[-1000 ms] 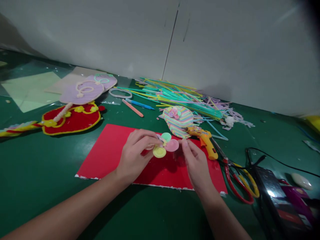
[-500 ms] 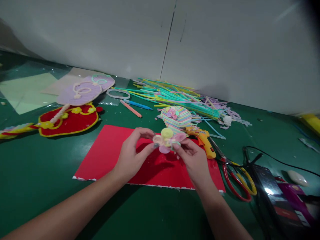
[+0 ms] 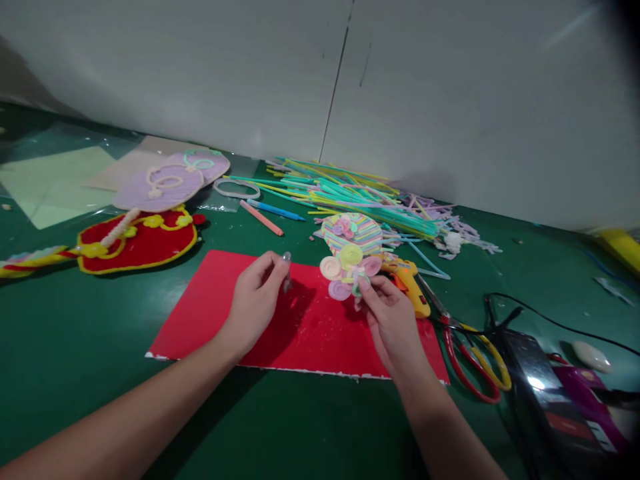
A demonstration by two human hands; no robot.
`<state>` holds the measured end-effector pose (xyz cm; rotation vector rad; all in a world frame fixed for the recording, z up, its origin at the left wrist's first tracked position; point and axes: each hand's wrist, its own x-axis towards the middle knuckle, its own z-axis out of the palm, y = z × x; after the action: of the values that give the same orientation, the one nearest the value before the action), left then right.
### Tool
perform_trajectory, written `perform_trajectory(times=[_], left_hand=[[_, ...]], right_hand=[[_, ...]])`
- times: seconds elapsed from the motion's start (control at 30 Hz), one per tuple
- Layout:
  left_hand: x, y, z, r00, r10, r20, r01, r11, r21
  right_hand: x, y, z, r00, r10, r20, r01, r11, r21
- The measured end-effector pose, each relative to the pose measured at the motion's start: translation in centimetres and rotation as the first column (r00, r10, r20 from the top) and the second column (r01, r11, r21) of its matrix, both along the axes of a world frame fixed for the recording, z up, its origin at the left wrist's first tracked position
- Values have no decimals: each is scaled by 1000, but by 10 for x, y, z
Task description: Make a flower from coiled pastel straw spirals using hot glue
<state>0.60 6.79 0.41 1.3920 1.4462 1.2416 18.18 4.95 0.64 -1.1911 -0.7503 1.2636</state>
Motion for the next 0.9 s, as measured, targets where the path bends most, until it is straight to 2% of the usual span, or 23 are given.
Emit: perform_trajectory(times=[0.1, 0.17, 0.27, 0.33, 0.4, 0.47, 0.53, 0.6, 0.67, 0.77, 0.9], left_hand=[[-2, 2, -3, 997, 41, 58, -41, 999, 1], [-3, 3, -5, 989, 98, 108, -99, 995, 10], [-2, 5, -5, 973, 172, 155, -176, 984, 17], [-1, 5, -3, 976, 162, 147, -166, 986, 12], [0, 4, -1, 987, 117, 111, -118, 993, 2], [1, 3, 0, 996, 55, 71, -54, 999, -6], [2, 1, 1, 999, -18, 29, 18, 1000, -12], [2, -1, 1, 997, -75, -22, 75, 997, -10], [2, -2, 0, 991, -121, -51, 121, 993, 6], [3, -3, -3, 979, -205, 22, 204, 979, 27], [6, -3, -5, 912, -335, 236, 331, 942, 58]], right_hand=[[0, 0, 4, 996, 52, -79, -55, 998, -42], [1, -3, 7, 979, 157, -131, -170, 981, -94], [3, -11, 9, 912, 337, -235, -378, 912, -160], [4, -15, 8, 880, 377, -290, -434, 885, -167], [6, -15, 7, 889, 318, -328, -378, 916, -136], [9, -11, 6, 911, 193, -364, -233, 970, -71], [14, -4, 5, 923, 48, -381, -52, 999, 1], [17, 3, 5, 929, -97, -356, 118, 992, 39], [18, 8, 5, 935, -181, -305, 205, 977, 49], [12, 7, 5, 959, -168, -228, 181, 983, 38], [-4, 0, 1, 990, -83, -111, 85, 996, 13]])
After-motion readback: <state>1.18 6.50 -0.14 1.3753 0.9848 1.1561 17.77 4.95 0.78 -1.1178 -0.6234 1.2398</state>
